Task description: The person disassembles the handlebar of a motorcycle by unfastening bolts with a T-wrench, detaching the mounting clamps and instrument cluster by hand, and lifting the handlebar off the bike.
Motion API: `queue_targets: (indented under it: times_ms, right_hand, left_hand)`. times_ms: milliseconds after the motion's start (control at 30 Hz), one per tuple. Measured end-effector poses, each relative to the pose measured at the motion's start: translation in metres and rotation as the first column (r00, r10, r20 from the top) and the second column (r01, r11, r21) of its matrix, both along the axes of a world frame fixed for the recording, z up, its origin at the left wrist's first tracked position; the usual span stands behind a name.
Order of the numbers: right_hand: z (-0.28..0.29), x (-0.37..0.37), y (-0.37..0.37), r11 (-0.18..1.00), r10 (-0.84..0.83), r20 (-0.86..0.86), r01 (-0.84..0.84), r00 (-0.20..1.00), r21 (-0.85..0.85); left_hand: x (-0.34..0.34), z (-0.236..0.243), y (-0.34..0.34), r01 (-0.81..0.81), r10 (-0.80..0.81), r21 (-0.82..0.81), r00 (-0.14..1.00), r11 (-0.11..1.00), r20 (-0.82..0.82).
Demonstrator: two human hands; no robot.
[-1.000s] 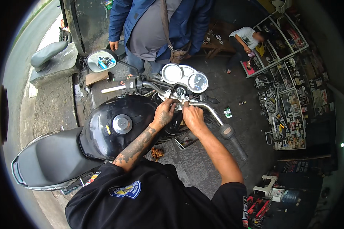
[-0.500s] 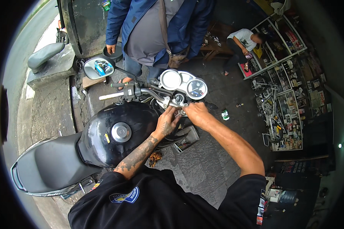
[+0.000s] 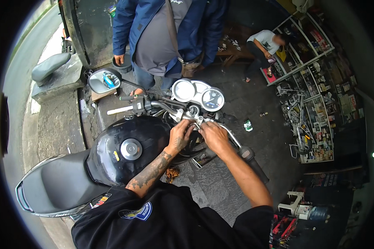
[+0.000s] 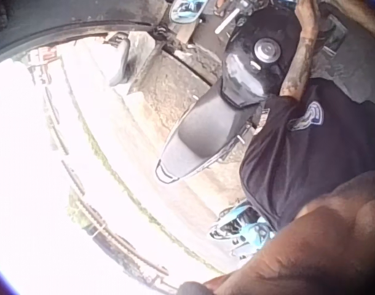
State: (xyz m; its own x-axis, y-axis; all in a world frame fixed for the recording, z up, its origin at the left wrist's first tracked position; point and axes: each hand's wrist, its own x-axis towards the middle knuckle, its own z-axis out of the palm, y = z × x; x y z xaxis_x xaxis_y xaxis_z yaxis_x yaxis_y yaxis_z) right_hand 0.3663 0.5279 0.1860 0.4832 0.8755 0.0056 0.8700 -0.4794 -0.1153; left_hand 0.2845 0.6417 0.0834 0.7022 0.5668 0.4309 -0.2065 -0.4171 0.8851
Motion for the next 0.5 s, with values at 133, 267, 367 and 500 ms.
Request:
queue_targets:
  times_ms: [133, 267, 367, 500]
  right_hand:
    - [-0.025, -0.007, 0.014, 0.97, -0.108, -0.318, 0.169, 0.942, 0.173]
    - [-0.043, 0.001, 0.041, 0.957, -0.176, -0.43, 0.257, 0.885, 0.137]
    - [-0.068, -0.006, 0.053, 0.956, -0.21, -0.419, 0.276, 0.883, 0.102]
    - [-0.077, -0.034, 0.063, 0.841, -0.29, -0.666, 0.515, 0.687, 0.165]
  left_hand:
    - [-0.015, 0.008, 0.027, 0.045, -0.042, 0.141, 0.999, 0.989, -0.024]
    - [-0.018, 0.019, 0.047, -0.042, 0.057, 0.128, 0.991, 0.991, -0.12]
    - [-0.017, 0.008, 0.062, -0.045, 0.086, 0.222, 0.98, 0.974, -0.18]
    - [-0.016, -0.006, 0.063, 0.003, 0.0, 0.014, 0.974, 1.0, -0.225]
